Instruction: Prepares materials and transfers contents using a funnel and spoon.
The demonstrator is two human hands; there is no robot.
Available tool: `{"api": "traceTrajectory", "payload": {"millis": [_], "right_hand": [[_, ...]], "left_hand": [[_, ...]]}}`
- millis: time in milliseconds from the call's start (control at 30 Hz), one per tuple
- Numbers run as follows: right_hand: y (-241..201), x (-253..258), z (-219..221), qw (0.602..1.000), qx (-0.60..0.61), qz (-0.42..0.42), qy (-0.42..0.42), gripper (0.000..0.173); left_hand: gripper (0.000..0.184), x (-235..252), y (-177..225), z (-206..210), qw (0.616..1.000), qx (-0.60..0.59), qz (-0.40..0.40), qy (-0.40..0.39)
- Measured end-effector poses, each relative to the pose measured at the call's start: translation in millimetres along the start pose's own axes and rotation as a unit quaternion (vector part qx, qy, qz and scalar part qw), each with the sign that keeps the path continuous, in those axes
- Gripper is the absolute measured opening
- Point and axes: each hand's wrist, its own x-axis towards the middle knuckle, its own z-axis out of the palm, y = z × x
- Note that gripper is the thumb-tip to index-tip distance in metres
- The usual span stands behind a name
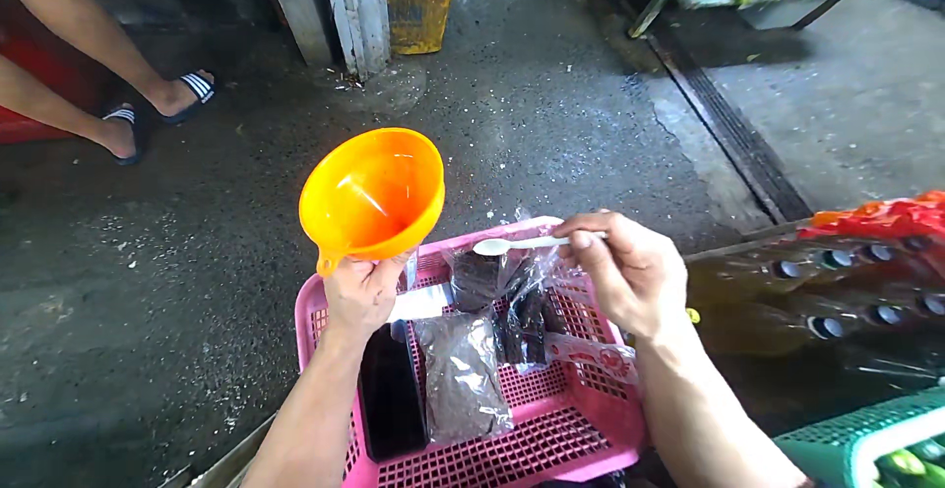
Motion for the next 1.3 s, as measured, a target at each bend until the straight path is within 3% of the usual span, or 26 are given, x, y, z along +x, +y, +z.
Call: {"api": "traceTrajectory", "payload": {"millis": [233,400,567,700,800,1067,1200,1300], "right_hand": [[10.3,-1.9,14.6,0.995,-0.066,-0.017,-0.07,0.029],[16.8,-7.8,20.7,0.99,0.057,0.121,-0.037,0.027],[23.1,-9.0,29.8,0.92,0.267,0.288,0.01,0.03],[25.4,-5.6,30.3,0.866,0.341,0.364,0.038,0.034],[27.4,-6.3,28.7,0.867,0.34,0.36,0.058,0.033],[30.5,-14.3,30.2,0.952,0.178,0.247,0.017,0.026],[34.7,-15.2,30.8,0.949,0.194,0.249,-0.016,0.026],[34.8,-13.8,30.7,0.916,0.275,0.292,-0.019,0.029]], "left_hand": [[0.026,-3.3,0.2,-4.2,1.0,-0.019,-0.005,0.006],[0.029,-1.7,1.0,-4.1,1.0,-0.015,-0.019,-0.004],[0.03,-1.7,3.1,-5.7,1.0,0.006,-0.012,-0.006],[0.026,-2.9,4.4,-6.2,0.999,0.034,-0.006,-0.007],[0.026,-3.2,4.9,-5.4,0.998,0.055,-0.001,-0.005],[0.026,-3.0,3.5,-5.3,0.998,0.053,-0.011,-0.012],[0.026,-3.2,4.6,-4.8,0.998,0.061,-0.005,-0.006],[0.026,-3.4,4.1,-5.2,0.998,0.061,0.001,-0.007]]}}
